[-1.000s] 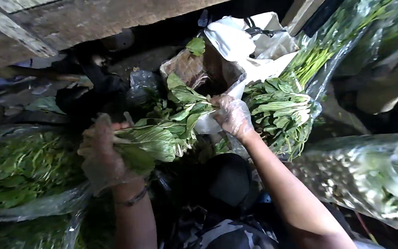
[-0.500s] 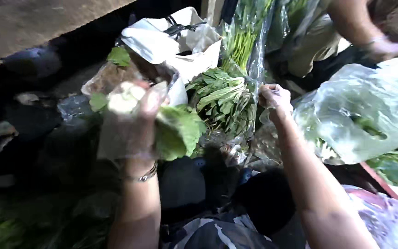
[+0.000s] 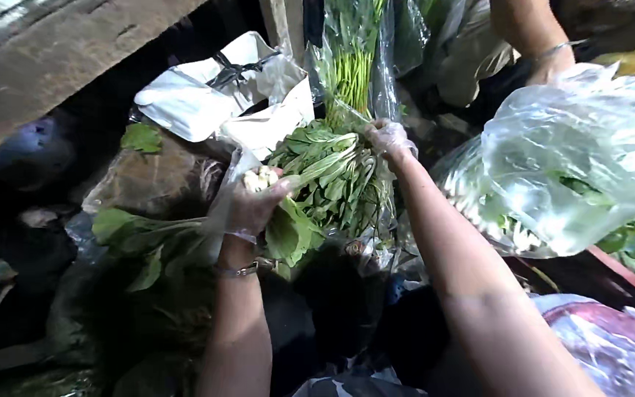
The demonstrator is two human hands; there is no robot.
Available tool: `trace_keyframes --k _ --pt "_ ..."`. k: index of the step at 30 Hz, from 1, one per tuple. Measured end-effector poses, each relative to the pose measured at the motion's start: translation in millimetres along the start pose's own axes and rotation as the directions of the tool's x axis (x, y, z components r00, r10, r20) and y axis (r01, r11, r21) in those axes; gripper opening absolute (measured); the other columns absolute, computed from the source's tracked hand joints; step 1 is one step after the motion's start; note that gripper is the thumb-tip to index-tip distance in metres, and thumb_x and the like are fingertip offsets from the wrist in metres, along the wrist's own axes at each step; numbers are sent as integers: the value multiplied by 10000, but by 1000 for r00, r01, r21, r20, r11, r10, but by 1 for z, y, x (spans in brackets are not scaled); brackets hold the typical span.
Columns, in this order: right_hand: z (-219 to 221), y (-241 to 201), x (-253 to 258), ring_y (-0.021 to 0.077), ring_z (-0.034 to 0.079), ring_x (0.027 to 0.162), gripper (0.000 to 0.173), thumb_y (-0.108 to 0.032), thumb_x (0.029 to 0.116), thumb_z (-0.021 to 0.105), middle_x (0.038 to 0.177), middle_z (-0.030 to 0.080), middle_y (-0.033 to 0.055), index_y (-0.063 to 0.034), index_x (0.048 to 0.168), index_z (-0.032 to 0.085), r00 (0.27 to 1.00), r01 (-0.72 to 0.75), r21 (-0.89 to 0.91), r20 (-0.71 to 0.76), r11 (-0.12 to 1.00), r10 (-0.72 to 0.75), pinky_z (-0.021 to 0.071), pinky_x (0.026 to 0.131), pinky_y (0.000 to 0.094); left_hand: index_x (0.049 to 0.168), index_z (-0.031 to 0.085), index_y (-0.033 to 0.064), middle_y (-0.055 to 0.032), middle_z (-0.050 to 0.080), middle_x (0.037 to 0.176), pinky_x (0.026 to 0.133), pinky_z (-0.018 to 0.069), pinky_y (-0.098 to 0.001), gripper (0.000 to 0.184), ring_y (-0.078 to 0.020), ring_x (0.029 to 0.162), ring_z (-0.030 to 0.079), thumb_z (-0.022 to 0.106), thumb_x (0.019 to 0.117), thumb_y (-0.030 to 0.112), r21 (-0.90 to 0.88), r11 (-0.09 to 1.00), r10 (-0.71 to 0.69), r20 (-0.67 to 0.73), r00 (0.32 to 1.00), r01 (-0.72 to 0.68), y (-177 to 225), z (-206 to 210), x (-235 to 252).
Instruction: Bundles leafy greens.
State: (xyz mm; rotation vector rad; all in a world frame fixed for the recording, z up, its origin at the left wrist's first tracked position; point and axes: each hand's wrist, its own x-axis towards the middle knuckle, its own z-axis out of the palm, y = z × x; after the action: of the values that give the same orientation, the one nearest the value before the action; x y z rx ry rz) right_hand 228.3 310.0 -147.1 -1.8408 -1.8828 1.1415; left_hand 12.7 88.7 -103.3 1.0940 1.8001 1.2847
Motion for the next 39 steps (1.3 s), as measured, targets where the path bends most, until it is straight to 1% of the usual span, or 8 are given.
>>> trace_keyframes --k 3,7,10,16,24,28,33,39 --pt "-8 26 -14 394 654 1108 430 -354 1028 587 1205 671 252 -6 1273 653 994 -102 60 33 993 100 492 963 612 1136 643 33 -29 690 924 744 567 -286 390 -83 797 651 779 854 266 36 999 -23 8 1000 23 -5 -6 1" --pt "10 60 -27 207 677 744 441 -386 1046 566 976 703 142 -22 1294 599 928 -345 236 231 909 292 580 699 378 1131 649 49 -20 695 912 746 567 -288 382 -76 787 655 775 864 290 97 995 -32 55 998 27 -1 0 1" --pt "20 61 -26 233 696 847 404 -343 1064 539 1071 692 160 -50 1338 593 948 -313 352 178 882 265 586 777 413 1200 632 39 -59 687 965 760 564 -313 397 -101 817 649 778 887 236 122 987 -115 88 989 104 6 14 -2" --pt "36 63 -19 385 689 1055 467 -378 1025 606 1208 677 247 -55 1363 601 979 -186 198 125 962 163 554 916 586 1248 656 38 -148 705 1098 933 541 -462 462 -233 994 683 765 893 313 397 910 -209 194 959 118 8 27 10" --pt "23 31 -42 325 650 1158 492 -285 940 730 1264 664 204 -54 1355 600 974 -228 192 58 955 221 514 997 526 1356 608 62 -197 634 1318 1100 417 -544 529 -339 1265 581 741 926 339 538 835 -337 342 877 111 20 63 22" --pt "28 34 -41 316 666 1090 494 -230 938 743 1224 660 227 5 1343 586 963 -256 370 23 893 267 545 947 477 1402 569 67 -209 616 1337 1096 415 -551 600 -353 1271 570 754 908 353 536 838 -346 380 858 101 15 72 27" --pt "39 34 -52 256 651 1017 383 -230 1055 577 1214 640 196 5 1357 560 953 -269 665 78 696 294 553 881 406 1402 574 77 -211 620 1331 1093 422 -547 638 -352 1265 573 770 880 388 495 861 -341 384 858 120 3 74 29" --pt "47 46 -51 183 609 888 368 -225 1070 540 1097 611 127 -20 1374 500 962 -264 756 160 599 221 539 772 341 1395 578 90 -203 638 1292 1071 441 -533 610 -335 1223 594 790 882 342 435 891 -327 414 849 131 -1 73 28"
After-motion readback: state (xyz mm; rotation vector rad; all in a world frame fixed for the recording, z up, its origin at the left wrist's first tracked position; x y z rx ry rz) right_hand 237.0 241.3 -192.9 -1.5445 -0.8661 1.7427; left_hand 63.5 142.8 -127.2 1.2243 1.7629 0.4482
